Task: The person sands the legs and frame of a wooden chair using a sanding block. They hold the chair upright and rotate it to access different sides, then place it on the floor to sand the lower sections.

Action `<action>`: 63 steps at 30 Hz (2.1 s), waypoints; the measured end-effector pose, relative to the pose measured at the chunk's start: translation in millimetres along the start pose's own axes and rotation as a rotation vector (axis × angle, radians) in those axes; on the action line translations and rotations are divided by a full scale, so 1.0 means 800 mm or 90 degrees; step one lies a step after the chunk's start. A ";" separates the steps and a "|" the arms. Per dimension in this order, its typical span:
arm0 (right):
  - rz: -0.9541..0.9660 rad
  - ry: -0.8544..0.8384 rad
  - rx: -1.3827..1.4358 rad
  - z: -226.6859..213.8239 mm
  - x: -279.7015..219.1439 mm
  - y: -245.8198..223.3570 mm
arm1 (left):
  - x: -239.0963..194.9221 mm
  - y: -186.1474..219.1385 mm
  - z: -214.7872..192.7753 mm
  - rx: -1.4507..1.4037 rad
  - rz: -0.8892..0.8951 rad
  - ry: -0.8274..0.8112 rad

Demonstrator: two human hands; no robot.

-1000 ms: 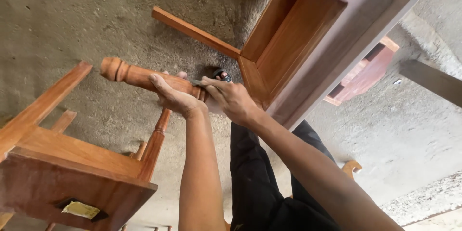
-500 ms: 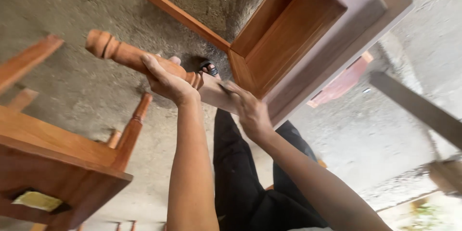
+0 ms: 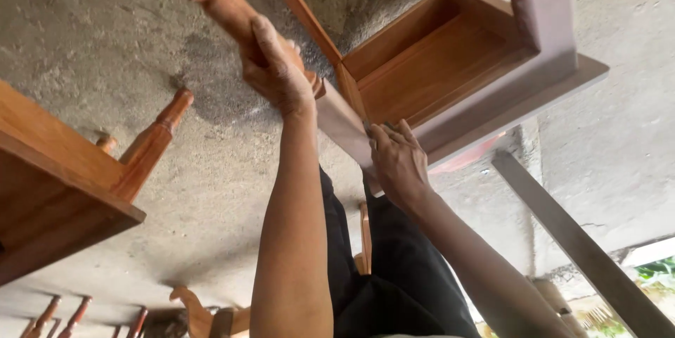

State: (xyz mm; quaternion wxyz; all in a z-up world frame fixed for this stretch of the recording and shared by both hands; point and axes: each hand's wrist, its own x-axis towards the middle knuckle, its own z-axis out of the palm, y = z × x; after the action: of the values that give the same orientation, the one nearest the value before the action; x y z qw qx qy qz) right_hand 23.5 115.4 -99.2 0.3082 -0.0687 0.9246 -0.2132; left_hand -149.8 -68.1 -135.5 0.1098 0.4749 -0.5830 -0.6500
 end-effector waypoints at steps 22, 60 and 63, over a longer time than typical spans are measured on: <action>0.058 0.146 0.037 -0.056 0.001 -0.058 | -0.018 -0.007 -0.004 0.068 0.028 -0.002; -0.382 -0.011 -0.225 -0.036 0.000 0.073 | -0.021 -0.026 -0.007 0.028 0.057 0.024; -0.200 -0.245 -0.095 -0.100 0.024 0.095 | -0.013 -0.028 0.000 0.016 0.071 0.022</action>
State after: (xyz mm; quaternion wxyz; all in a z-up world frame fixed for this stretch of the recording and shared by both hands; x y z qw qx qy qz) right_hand -39.6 206.8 -84.9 0.4360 -0.2729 0.8400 -0.1728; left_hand -135.4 -54.4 -149.6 0.1498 0.4542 -0.6147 -0.6272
